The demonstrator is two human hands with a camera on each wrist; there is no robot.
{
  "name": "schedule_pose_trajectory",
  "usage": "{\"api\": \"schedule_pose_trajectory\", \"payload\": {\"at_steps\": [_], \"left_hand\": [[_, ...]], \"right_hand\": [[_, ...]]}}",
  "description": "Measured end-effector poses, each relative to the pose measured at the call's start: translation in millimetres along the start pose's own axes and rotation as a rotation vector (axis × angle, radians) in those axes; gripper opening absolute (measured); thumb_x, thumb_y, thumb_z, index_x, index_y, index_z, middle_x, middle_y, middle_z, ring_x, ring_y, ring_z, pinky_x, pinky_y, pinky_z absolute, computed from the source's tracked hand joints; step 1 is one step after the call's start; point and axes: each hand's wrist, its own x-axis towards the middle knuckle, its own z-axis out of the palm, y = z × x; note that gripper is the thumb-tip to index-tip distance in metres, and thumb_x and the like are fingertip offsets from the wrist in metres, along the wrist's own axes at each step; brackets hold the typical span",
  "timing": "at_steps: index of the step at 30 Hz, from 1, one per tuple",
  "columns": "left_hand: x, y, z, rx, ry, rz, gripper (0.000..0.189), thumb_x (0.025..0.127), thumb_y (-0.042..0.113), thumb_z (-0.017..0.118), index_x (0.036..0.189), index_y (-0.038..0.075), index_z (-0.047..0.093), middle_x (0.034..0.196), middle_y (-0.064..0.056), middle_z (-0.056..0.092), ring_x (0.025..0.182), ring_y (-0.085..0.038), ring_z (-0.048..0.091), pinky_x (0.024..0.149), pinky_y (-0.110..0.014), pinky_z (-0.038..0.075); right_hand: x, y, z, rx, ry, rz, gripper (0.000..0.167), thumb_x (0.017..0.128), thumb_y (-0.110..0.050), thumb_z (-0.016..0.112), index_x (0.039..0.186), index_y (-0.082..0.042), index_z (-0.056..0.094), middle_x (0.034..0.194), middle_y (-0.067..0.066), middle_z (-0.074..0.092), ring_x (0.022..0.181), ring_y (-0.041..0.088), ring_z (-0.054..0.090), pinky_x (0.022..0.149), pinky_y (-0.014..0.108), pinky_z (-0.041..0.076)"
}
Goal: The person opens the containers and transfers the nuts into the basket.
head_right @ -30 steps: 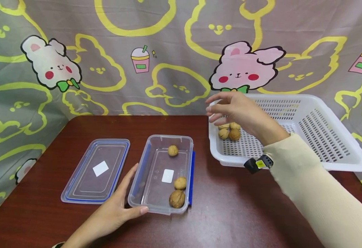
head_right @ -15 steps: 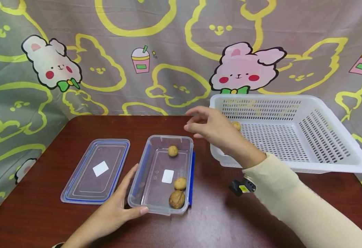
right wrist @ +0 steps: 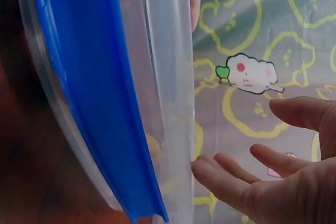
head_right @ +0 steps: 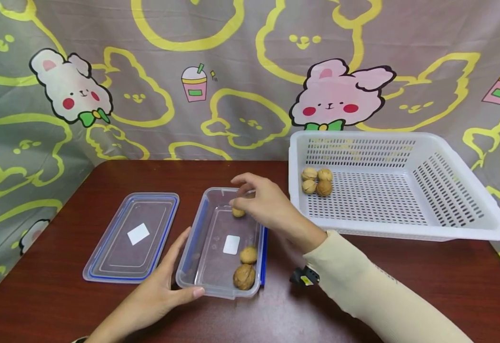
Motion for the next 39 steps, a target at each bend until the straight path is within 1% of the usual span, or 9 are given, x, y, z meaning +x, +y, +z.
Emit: {"api": "schedule_pose_trajectory", "payload": {"at_steps": [5,11,18,22,26,30,32,36,39], "left_hand": [[0.1,-0.3,-0.4,0.007,-0.004,0.001,0.120,0.083,0.039,0.090,0.169,0.035,0.006,0.175,-0.007,0.017,0.149,-0.032,0.041,0.115,-0.051,0.039],[0.5,-0.2,-0.6,0.013,-0.010,0.011,0.120,0.083,0.038,0.089,0.169,0.032,0.006,0.174,-0.008,0.018,0.147,-0.032,0.044,0.112,-0.038,0.044],[0.1,0.6,-0.3,-0.005,-0.015,0.018,0.119,0.084,0.038,0.089,0.169,0.035,0.005,0.175,-0.008,0.015,0.149,-0.034,0.040,0.115,-0.052,0.040],[-0.4,0.2,-0.4,0.002,-0.009,0.014,0.119,0.084,0.039,0.089,0.169,0.035,0.006,0.175,-0.008,0.015,0.149,-0.034,0.040,0.115,-0.054,0.038],[-0.4,-0.2,-0.1,0.001,-0.010,0.014,0.119,0.084,0.038,0.089,0.169,0.033,0.006,0.175,-0.008,0.016,0.149,-0.033,0.041,0.114,-0.049,0.041],[-0.2,-0.2,0.4,-0.011,-0.011,0.020,0.120,0.084,0.037,0.089,0.169,0.032,0.006,0.175,-0.008,0.017,0.148,-0.033,0.042,0.114,-0.047,0.041],[-0.2,-0.2,0.5,-0.013,-0.011,0.023,0.120,0.084,0.037,0.089,0.169,0.032,0.006,0.175,-0.008,0.017,0.149,-0.033,0.041,0.114,-0.048,0.040],[-0.3,-0.2,0.4,-0.008,-0.008,0.020,0.120,0.083,0.037,0.089,0.169,0.032,0.006,0.175,-0.008,0.017,0.149,-0.033,0.040,0.115,-0.048,0.040],[-0.3,-0.2,0.5,-0.012,-0.008,0.016,0.120,0.083,0.037,0.089,0.169,0.032,0.006,0.175,-0.008,0.017,0.149,-0.033,0.040,0.115,-0.049,0.040]], "right_hand": [[4.5,1,13,-0.031,-0.008,0.030,0.051,0.092,-0.021,0.074,0.141,-0.012,0.062,0.132,0.018,0.070,0.120,0.032,0.068,0.103,0.053,0.051],[10.9,6,25,-0.109,0.020,0.062,0.051,0.090,-0.022,0.072,0.139,-0.012,0.064,0.132,0.019,0.070,0.121,0.032,0.068,0.100,0.050,0.053],[15.2,7,31,-0.196,0.046,0.078,0.052,0.090,-0.020,0.070,0.140,-0.010,0.063,0.125,0.016,0.072,0.112,0.029,0.067,0.094,0.047,0.054],[19.7,8,37,-0.158,0.033,0.103,0.048,0.090,-0.016,0.071,0.137,-0.007,0.063,0.123,0.017,0.071,0.108,0.029,0.067,0.090,0.043,0.054],[23.4,10,43,-0.086,-0.001,0.148,0.043,0.093,-0.013,0.071,0.134,-0.005,0.062,0.126,0.018,0.068,0.111,0.030,0.064,0.090,0.043,0.054],[25.1,11,45,-0.051,-0.015,0.175,0.041,0.093,-0.012,0.071,0.132,-0.005,0.062,0.129,0.019,0.066,0.115,0.032,0.062,0.091,0.043,0.054],[26.0,11,46,-0.034,-0.019,0.184,0.040,0.093,-0.009,0.071,0.132,-0.004,0.063,0.129,0.019,0.065,0.113,0.030,0.062,0.088,0.040,0.055],[28.9,13,48,0.021,-0.037,0.192,0.045,0.090,-0.004,0.070,0.134,-0.001,0.062,0.128,0.022,0.064,0.102,0.026,0.063,0.080,0.032,0.055],[31.3,14,51,0.072,-0.062,0.204,0.050,0.089,0.000,0.068,0.138,0.001,0.060,0.129,0.023,0.063,0.096,0.023,0.063,0.081,0.032,0.057]]}}
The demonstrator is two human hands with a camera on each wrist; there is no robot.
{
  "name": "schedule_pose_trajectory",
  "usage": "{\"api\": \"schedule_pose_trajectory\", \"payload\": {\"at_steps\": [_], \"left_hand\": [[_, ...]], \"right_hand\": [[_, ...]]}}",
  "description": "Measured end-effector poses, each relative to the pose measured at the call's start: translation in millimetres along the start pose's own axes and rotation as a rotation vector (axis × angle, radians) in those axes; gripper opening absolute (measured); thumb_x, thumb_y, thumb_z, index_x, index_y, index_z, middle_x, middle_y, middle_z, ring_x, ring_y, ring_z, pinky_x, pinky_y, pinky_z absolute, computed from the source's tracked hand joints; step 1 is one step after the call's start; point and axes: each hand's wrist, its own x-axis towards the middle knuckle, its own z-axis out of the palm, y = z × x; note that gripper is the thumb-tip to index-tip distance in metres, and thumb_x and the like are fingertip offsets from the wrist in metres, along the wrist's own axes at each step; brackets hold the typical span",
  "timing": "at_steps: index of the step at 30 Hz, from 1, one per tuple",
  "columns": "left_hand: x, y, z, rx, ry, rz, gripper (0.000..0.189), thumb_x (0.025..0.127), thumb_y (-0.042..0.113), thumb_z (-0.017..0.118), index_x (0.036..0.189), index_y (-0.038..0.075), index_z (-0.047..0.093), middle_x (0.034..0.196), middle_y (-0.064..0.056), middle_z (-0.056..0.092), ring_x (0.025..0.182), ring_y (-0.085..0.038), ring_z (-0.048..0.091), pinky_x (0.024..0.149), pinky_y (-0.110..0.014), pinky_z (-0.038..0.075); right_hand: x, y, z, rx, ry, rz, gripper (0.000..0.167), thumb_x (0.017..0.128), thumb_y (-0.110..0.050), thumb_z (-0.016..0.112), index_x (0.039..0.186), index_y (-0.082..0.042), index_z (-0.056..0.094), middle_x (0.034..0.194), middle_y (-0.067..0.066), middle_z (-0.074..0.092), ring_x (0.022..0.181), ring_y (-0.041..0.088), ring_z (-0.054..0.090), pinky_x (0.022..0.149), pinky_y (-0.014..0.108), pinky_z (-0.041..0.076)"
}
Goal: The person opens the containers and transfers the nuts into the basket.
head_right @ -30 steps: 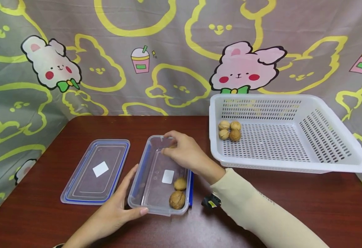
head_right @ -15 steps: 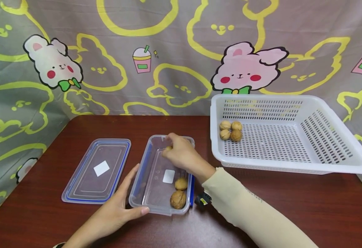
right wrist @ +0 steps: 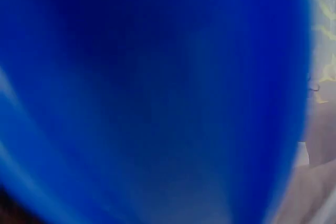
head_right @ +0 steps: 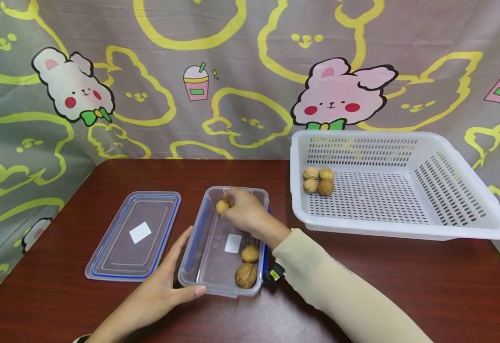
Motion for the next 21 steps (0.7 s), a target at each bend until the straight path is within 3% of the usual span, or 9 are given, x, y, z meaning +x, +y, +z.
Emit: {"api": "schedule_pose_trajectory", "payload": {"at_steps": [7,15,21], "left_hand": [[-0.3,0.3,-0.3,-0.007,0.004,-0.004,0.120,0.083,0.036,0.090,0.169,0.033,0.006,0.175,-0.009,0.017,0.150,-0.035,0.039,0.115,-0.051,0.039],[-0.4,1.6,-0.6,-0.006,0.000,-0.006,0.119,0.084,0.036,0.089,0.169,0.033,0.007,0.175,-0.009,0.017,0.149,-0.036,0.039,0.115,-0.052,0.039],[-0.2,1.3,-0.8,-0.002,-0.002,-0.014,0.119,0.084,0.036,0.089,0.169,0.033,0.007,0.174,-0.010,0.018,0.149,-0.036,0.041,0.114,-0.053,0.040]], "right_hand": [[5.6,3.0,4.2,0.119,-0.063,0.029,0.060,0.089,0.005,0.066,0.148,0.002,0.054,0.136,0.024,0.061,0.108,0.024,0.063,0.097,0.039,0.058],[7.5,2.4,3.1,0.248,-0.142,0.046,0.057,0.089,0.011,0.062,0.145,0.006,0.053,0.127,0.023,0.058,0.103,0.024,0.065,0.097,0.038,0.059],[8.2,3.1,4.3,0.280,-0.173,0.051,0.051,0.088,0.010,0.067,0.138,0.006,0.057,0.116,0.017,0.059,0.097,0.023,0.067,0.098,0.038,0.059]]}}
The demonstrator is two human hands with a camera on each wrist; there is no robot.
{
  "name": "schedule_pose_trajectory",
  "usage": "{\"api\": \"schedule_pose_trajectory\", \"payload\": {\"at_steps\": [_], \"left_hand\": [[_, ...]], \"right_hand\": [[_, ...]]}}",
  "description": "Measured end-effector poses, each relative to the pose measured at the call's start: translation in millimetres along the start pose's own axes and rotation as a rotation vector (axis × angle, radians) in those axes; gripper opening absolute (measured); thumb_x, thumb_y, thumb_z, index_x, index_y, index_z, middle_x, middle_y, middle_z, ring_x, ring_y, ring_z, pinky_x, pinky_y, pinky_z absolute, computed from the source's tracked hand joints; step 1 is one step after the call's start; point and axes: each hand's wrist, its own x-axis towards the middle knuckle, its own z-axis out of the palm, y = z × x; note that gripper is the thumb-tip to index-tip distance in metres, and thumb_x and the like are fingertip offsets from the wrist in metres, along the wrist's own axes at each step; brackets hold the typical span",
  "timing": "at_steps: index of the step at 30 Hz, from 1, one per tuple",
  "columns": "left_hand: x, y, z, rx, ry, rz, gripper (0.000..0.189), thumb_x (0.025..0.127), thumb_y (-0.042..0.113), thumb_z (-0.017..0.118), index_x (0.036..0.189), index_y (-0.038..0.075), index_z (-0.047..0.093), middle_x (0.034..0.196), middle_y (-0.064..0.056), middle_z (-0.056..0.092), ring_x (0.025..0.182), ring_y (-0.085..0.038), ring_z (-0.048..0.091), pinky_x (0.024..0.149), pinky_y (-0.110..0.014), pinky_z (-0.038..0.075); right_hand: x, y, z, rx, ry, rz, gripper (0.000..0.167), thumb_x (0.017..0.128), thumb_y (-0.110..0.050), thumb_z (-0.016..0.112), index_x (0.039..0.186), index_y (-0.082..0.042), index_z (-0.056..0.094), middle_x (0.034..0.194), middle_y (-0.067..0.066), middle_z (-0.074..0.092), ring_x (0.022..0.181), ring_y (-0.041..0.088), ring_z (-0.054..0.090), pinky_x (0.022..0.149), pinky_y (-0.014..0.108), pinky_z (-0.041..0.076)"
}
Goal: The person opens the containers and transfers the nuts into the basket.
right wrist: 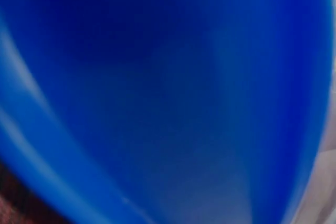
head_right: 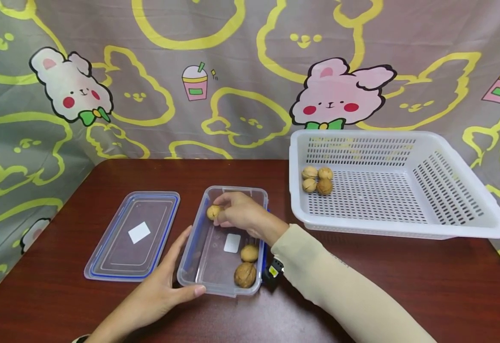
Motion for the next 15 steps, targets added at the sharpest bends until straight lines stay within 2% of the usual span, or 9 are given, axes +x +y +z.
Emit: {"api": "schedule_pose_trajectory", "payload": {"at_steps": [6,15], "left_hand": [[-0.3,-0.1,-0.3,0.009,0.001,-0.009,0.118,0.084,0.037,0.089,0.169,0.034,0.007,0.174,-0.011,0.017,0.151,-0.037,0.036,0.117,-0.058,0.037],[-0.1,-1.4,0.1,0.011,0.003,0.017,0.119,0.084,0.037,0.089,0.169,0.031,0.007,0.174,-0.011,0.018,0.149,-0.036,0.039,0.116,-0.055,0.038]], "right_hand": [[1.7,1.8,0.3,0.024,-0.046,-0.002,0.040,0.090,0.010,0.066,0.130,0.008,0.061,0.102,0.013,0.062,0.089,0.022,0.072,0.093,0.039,0.061],[2.4,3.5,2.0,0.060,-0.112,-0.034,0.027,0.094,0.007,0.067,0.120,0.009,0.063,0.091,0.009,0.067,0.079,0.019,0.072,0.087,0.040,0.062]]}}
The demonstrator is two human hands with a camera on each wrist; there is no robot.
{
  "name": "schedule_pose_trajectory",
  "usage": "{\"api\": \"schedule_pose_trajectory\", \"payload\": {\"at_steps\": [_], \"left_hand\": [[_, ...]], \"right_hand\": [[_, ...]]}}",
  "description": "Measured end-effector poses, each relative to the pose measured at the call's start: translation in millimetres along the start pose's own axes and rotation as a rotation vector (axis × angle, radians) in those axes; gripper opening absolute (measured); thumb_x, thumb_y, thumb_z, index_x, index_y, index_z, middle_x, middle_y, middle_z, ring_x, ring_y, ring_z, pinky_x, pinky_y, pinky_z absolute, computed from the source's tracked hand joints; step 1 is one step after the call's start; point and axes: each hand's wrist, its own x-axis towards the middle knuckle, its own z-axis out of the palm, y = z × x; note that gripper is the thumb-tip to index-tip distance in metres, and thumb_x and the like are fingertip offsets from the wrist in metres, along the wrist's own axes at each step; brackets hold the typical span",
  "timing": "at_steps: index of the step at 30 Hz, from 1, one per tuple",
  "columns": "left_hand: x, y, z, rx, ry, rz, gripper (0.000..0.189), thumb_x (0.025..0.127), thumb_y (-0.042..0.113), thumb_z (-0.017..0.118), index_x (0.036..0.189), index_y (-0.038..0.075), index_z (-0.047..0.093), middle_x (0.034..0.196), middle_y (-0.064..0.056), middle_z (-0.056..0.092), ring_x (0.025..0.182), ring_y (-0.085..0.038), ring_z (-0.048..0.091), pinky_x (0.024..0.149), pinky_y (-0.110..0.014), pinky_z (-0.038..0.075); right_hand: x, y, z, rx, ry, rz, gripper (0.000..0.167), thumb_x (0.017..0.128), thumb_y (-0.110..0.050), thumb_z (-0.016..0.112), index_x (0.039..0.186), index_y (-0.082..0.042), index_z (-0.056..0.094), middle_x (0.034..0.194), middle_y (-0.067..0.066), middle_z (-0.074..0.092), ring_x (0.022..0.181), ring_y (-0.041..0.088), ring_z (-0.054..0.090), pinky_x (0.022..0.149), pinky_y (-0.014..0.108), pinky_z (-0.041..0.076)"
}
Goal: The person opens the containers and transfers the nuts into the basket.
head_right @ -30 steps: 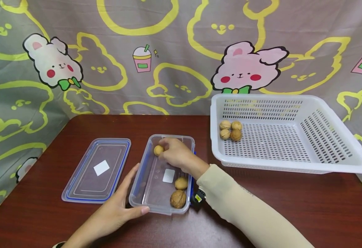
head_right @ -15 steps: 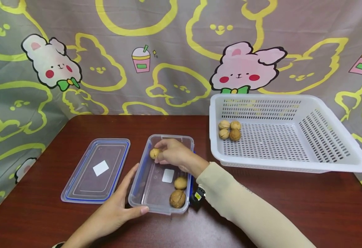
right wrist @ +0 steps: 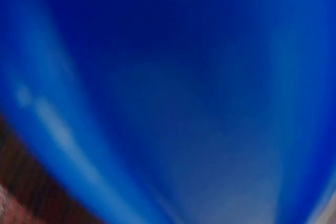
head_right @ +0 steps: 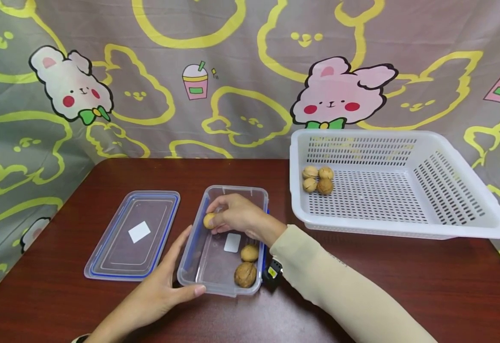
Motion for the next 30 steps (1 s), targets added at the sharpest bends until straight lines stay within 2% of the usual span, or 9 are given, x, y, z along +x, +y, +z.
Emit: {"api": "schedule_pose_trajectory", "payload": {"at_steps": [10,16,24,30], "left_hand": [[0.5,0.6,-0.1,0.001,-0.004,-0.003,0.118,0.084,0.037,0.089,0.169,0.030,0.007,0.175,-0.010,0.016,0.150,-0.037,0.038,0.116,-0.056,0.037],[0.2,0.6,-0.1,0.007,-0.002,-0.007,0.118,0.084,0.037,0.089,0.169,0.030,0.007,0.175,-0.009,0.016,0.150,-0.036,0.038,0.116,-0.056,0.037],[-1.2,1.0,-0.7,0.031,0.004,-0.016,0.119,0.084,0.041,0.089,0.169,0.033,0.007,0.175,-0.009,0.017,0.150,-0.035,0.039,0.116,-0.057,0.037],[-1.1,2.4,-0.7,0.029,0.007,-0.031,0.118,0.084,0.040,0.089,0.169,0.034,0.007,0.175,-0.009,0.017,0.149,-0.036,0.039,0.117,-0.060,0.036]], "right_hand": [[-5.0,-2,-4,-0.005,-0.010,-0.045,0.028,0.092,0.009,0.067,0.119,0.006,0.066,0.103,0.010,0.061,0.093,0.019,0.068,0.097,0.042,0.059],[-11.0,-5,-7,-0.002,-0.032,-0.090,0.030,0.091,0.009,0.066,0.121,0.005,0.066,0.106,0.010,0.062,0.096,0.019,0.065,0.093,0.036,0.060],[-35.3,-22,-10,-0.065,-0.058,-0.152,0.033,0.093,0.002,0.068,0.126,0.000,0.066,0.120,0.011,0.066,0.103,0.020,0.065,0.097,0.041,0.059],[-58.0,-39,-24,-0.137,-0.050,-0.208,0.036,0.095,-0.002,0.068,0.131,-0.004,0.069,0.133,0.013,0.068,0.113,0.022,0.064,0.101,0.039,0.055]]}}
